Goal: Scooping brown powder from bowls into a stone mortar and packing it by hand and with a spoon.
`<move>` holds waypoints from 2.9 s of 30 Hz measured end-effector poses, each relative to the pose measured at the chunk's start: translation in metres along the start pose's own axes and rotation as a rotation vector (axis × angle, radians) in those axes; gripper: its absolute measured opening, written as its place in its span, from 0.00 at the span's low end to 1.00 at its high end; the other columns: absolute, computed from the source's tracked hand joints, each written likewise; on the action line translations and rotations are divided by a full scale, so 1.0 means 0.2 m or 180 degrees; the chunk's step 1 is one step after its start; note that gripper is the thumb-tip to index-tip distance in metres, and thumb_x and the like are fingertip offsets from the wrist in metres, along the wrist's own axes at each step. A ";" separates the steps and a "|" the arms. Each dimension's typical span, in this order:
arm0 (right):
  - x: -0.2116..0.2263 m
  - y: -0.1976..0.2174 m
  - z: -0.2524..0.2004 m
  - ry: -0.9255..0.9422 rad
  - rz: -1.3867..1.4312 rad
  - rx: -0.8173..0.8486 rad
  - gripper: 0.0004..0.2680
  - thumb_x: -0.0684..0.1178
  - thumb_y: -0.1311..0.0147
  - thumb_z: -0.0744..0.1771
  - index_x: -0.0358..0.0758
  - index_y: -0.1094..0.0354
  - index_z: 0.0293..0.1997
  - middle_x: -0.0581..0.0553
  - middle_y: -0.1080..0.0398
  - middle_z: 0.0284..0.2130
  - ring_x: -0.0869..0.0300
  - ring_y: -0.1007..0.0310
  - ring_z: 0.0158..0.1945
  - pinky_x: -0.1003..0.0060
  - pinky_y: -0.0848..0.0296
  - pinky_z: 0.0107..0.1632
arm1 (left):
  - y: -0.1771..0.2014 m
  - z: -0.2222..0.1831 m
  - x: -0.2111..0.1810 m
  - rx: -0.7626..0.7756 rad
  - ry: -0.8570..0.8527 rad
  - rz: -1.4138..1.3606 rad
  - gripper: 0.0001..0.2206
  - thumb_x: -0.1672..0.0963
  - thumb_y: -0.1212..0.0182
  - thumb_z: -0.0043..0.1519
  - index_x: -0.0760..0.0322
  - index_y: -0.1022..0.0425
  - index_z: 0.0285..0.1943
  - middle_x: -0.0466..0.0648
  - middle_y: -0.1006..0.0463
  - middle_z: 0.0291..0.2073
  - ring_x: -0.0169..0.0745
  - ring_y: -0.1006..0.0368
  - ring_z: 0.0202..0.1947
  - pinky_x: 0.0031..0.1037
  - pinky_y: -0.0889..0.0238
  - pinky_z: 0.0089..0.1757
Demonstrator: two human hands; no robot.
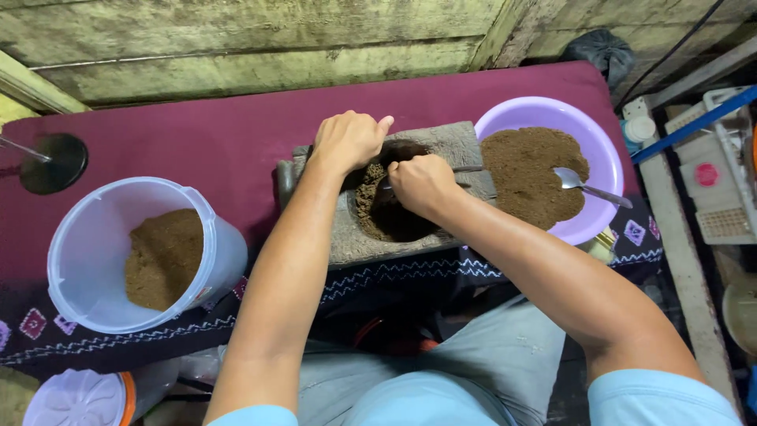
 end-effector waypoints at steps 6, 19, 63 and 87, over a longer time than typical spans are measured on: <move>0.07 -0.06 0.02 -0.0335 0.0636 0.0567 0.07 0.43 0.53 0.62 0.33 0.28 0.28 0.38 0.27 0.15 0.40 0.21 0.24 0.45 0.26 0.23 | 0.00 -0.01 -0.01 -0.0048 -0.0015 0.0032 0.31 0.44 0.66 0.68 0.67 0.17 0.45 0.67 0.18 0.42 0.71 0.23 0.51 0.58 0.35 0.52; 0.00 -0.09 0.08 0.0295 0.0436 -0.0197 0.05 0.39 0.49 0.64 0.28 0.26 0.32 0.33 0.27 0.17 0.39 0.20 0.25 0.46 0.24 0.26 | 0.03 -0.05 -0.08 -0.0100 -0.0032 0.0187 0.32 0.42 0.67 0.68 0.65 0.17 0.45 0.67 0.18 0.42 0.71 0.23 0.51 0.58 0.34 0.52; -0.06 -0.05 0.01 -0.0299 0.0037 0.0230 0.08 0.45 0.51 0.67 0.41 0.22 0.32 0.41 0.26 0.16 0.44 0.20 0.24 0.47 0.24 0.25 | -0.01 0.01 0.03 -0.0247 0.0005 -0.0113 0.28 0.44 0.62 0.65 0.59 0.15 0.36 0.61 0.17 0.33 0.68 0.21 0.48 0.54 0.32 0.50; -0.06 -0.05 -0.01 0.0131 -0.0082 0.0409 0.09 0.44 0.52 0.67 0.37 0.22 0.33 0.38 0.25 0.19 0.44 0.21 0.24 0.50 0.25 0.25 | -0.04 0.04 0.04 -0.0341 -0.0074 0.0076 0.29 0.43 0.63 0.65 0.64 0.16 0.44 0.64 0.17 0.40 0.67 0.22 0.50 0.55 0.33 0.52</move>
Point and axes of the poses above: each hand's wrist, its own z-axis towards the middle knuckle, its own y-axis out of the back of the hand, x = y × z, the point moved 1 cm from there along z, towards the middle knuckle
